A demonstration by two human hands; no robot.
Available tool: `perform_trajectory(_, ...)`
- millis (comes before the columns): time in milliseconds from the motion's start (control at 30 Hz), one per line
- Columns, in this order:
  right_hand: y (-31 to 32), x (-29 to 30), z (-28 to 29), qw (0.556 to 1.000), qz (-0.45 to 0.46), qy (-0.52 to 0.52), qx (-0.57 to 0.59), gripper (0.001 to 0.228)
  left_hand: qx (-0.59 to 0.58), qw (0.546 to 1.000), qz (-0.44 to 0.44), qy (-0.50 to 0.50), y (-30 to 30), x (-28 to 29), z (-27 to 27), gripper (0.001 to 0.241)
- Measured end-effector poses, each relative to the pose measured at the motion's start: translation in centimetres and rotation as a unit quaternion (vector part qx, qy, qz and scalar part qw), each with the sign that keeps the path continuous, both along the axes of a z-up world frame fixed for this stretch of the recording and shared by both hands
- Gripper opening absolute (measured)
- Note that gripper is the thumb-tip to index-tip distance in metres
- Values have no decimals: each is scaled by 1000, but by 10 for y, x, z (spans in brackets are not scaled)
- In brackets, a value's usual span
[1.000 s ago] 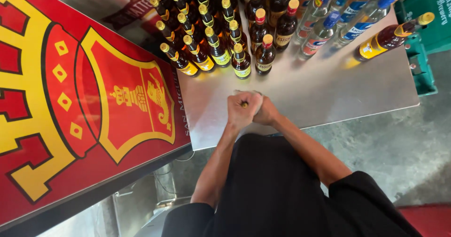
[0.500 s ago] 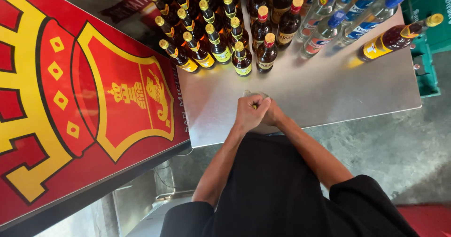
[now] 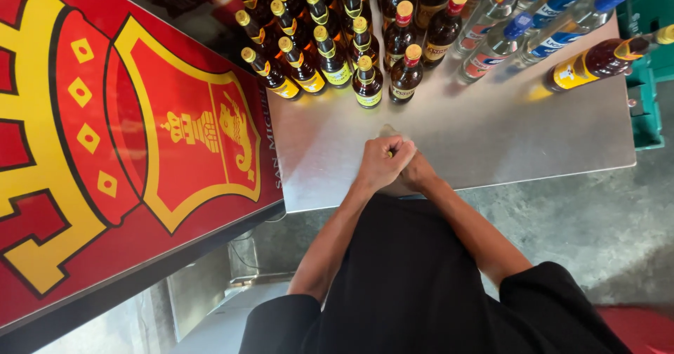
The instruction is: Cleaning bottles, counters, and refrigeration units in a restaurant or bar setting using a rag.
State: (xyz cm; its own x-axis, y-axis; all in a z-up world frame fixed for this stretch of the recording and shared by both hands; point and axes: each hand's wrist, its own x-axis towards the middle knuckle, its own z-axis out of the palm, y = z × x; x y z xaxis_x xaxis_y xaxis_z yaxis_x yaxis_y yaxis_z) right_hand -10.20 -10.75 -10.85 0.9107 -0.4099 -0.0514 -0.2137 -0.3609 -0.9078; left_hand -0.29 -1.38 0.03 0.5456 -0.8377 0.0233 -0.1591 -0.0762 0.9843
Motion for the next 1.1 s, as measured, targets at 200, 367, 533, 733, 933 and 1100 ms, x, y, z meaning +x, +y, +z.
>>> perform_trajectory(200,-4,-17,-2,997,-24,-31,60,36,-34,999,-4,28,-4,-8,-5,33)
perform_trajectory(367,-3,-18,7,991,-18,-41,-125,48,-99,995,1,18,-4,-13,5,24)
perform_trajectory(533,3,-15,-41,979,-13,-59,-193,47,-76,995,67,3,-1,-17,-55,23)
perform_trajectory(733,11,-7,39,986,-3,-166,21,72,-92,988,119,43,19,-14,-40,25)
perform_trajectory(933,-14,-22,40,973,67,-167,143,92,-233,962,42,136,50,0,50,22)
perform_trajectory(1100,-16,-38,-19,736,39,-82,671,56,-361,906,-53,217,70,11,87,30)
